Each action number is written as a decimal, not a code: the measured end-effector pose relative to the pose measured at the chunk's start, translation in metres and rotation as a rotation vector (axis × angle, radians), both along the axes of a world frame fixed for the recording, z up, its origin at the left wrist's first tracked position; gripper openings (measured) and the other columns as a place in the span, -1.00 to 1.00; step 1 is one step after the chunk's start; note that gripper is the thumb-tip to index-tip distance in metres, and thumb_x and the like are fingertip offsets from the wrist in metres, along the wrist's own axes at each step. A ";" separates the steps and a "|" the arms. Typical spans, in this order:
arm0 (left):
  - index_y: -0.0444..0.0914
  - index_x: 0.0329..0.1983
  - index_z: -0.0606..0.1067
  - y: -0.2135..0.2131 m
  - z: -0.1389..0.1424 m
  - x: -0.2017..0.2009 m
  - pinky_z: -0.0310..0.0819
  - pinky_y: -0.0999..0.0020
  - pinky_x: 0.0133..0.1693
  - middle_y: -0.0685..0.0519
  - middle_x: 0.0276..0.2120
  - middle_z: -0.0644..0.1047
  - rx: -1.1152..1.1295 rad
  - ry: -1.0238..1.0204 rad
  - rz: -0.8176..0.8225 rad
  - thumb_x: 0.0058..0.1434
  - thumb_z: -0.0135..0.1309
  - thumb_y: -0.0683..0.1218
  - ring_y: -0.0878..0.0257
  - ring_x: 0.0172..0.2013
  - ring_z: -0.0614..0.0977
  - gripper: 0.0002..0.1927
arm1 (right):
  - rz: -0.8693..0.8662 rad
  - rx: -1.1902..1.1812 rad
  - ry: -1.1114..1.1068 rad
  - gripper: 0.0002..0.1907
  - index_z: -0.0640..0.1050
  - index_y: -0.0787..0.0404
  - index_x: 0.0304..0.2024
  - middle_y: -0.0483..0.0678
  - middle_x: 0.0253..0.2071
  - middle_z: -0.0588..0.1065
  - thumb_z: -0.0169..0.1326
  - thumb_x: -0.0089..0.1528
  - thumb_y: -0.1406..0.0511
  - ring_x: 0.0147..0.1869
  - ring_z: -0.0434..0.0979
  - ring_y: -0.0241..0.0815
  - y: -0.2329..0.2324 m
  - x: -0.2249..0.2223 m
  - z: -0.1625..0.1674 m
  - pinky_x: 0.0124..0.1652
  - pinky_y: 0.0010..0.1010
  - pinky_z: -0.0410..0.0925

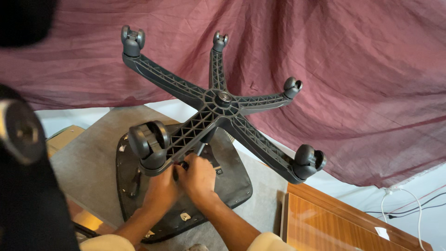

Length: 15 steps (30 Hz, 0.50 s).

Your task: The person works on an upside-down office chair resting on its seat, manipulating the tilt mechanism and base by hand. They grip and turn parts under the five-star base throughout the clip, with a screwdriver lying on the chair seat nearby.

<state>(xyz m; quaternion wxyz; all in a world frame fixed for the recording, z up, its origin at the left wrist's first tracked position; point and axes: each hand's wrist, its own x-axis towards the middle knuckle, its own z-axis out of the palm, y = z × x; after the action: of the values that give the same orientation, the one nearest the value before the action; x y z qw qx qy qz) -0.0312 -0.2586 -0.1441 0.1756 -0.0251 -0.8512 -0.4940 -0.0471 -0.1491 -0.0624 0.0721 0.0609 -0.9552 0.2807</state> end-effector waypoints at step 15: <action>-0.33 -0.02 0.49 -0.015 -0.011 -0.016 0.48 0.04 -0.22 -0.24 -0.25 0.57 0.069 0.043 -0.008 0.08 0.10 -0.23 -0.13 -0.21 0.63 -0.65 | -0.091 -0.014 -0.080 -0.62 0.61 0.20 -0.25 0.08 -0.35 0.62 0.34 0.09 0.07 -0.22 0.65 0.10 -0.007 -0.001 -0.001 -0.19 -0.12 0.46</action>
<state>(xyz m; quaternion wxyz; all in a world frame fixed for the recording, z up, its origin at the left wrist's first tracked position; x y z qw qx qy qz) -0.0471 -0.2736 -0.1551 0.1928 -0.0330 -0.8296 -0.5230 -0.0483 -0.1564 -0.0635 0.0468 0.0057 -0.9570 0.2862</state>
